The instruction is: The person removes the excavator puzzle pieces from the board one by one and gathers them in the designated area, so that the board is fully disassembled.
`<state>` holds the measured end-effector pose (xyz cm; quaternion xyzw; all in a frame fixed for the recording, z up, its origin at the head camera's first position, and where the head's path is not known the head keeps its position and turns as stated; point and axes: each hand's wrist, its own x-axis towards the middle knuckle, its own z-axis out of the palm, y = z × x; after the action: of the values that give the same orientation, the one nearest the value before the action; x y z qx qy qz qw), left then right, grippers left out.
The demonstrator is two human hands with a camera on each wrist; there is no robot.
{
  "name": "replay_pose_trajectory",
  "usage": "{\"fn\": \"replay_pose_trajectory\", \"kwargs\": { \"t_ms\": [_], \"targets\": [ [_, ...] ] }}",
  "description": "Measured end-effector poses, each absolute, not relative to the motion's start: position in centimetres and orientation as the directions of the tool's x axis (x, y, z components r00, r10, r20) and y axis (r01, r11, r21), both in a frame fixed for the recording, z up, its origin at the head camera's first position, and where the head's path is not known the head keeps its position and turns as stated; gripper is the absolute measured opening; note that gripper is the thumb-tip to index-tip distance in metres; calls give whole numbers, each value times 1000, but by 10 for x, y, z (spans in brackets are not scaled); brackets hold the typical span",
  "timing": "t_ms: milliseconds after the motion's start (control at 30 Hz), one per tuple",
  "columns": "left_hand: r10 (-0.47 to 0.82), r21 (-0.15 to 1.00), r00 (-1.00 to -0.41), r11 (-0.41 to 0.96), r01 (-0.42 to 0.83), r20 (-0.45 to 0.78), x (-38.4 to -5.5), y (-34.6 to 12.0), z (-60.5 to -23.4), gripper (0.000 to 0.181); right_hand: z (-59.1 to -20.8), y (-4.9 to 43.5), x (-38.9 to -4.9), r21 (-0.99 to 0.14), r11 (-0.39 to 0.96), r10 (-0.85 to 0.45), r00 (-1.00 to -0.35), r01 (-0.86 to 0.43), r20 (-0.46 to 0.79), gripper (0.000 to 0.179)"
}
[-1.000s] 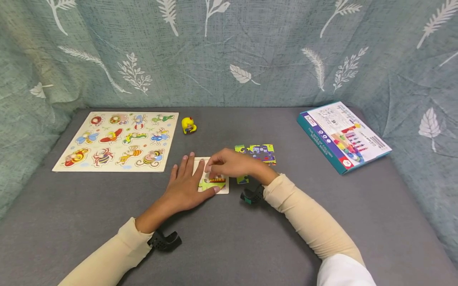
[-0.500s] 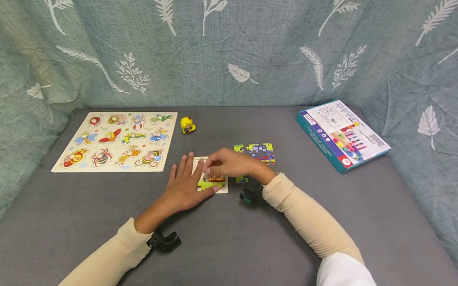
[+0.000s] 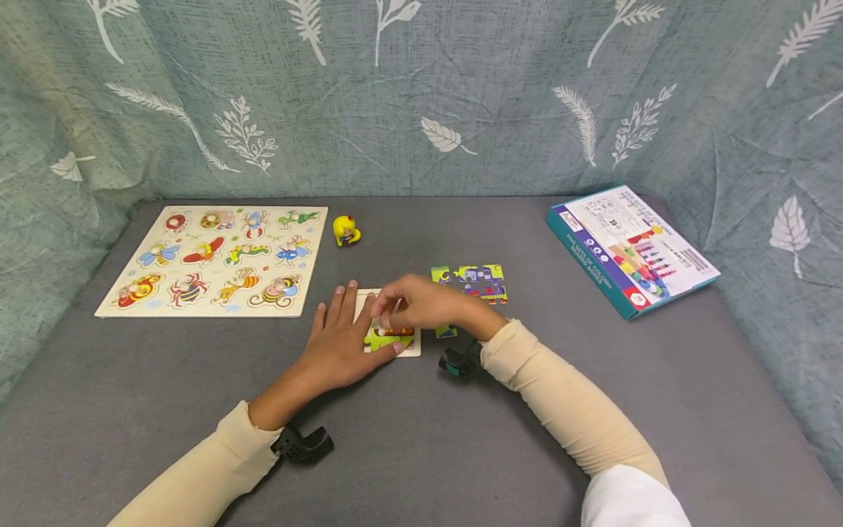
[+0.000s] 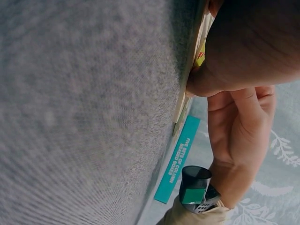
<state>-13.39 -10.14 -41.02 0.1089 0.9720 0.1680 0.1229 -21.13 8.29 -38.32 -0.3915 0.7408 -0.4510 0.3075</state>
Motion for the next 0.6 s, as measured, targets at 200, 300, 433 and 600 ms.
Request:
{"fn": "replay_pose_trajectory", "kwargs": {
  "t_ms": [200, 300, 433, 600],
  "targets": [
    [250, 360, -946, 918, 163, -209, -133, -101, -410, 96, -383, 81, -210, -920, 286, -864, -487, -267, -127, 19],
    [250, 359, -945, 919, 163, -210, -134, -101, -410, 96, -384, 81, -210, -919, 290, -865, -485, -266, -132, 18],
    [249, 353, -946, 921, 165, -206, -134, -101, -411, 96, -385, 80, -212, -912, 296, -865, -484, -285, -130, 16],
    [251, 353, -948, 920, 170, -198, -134, -102, -412, 96, -386, 78, -212, -901, 303, -865, -486, -310, -124, 13]
  ]
}}
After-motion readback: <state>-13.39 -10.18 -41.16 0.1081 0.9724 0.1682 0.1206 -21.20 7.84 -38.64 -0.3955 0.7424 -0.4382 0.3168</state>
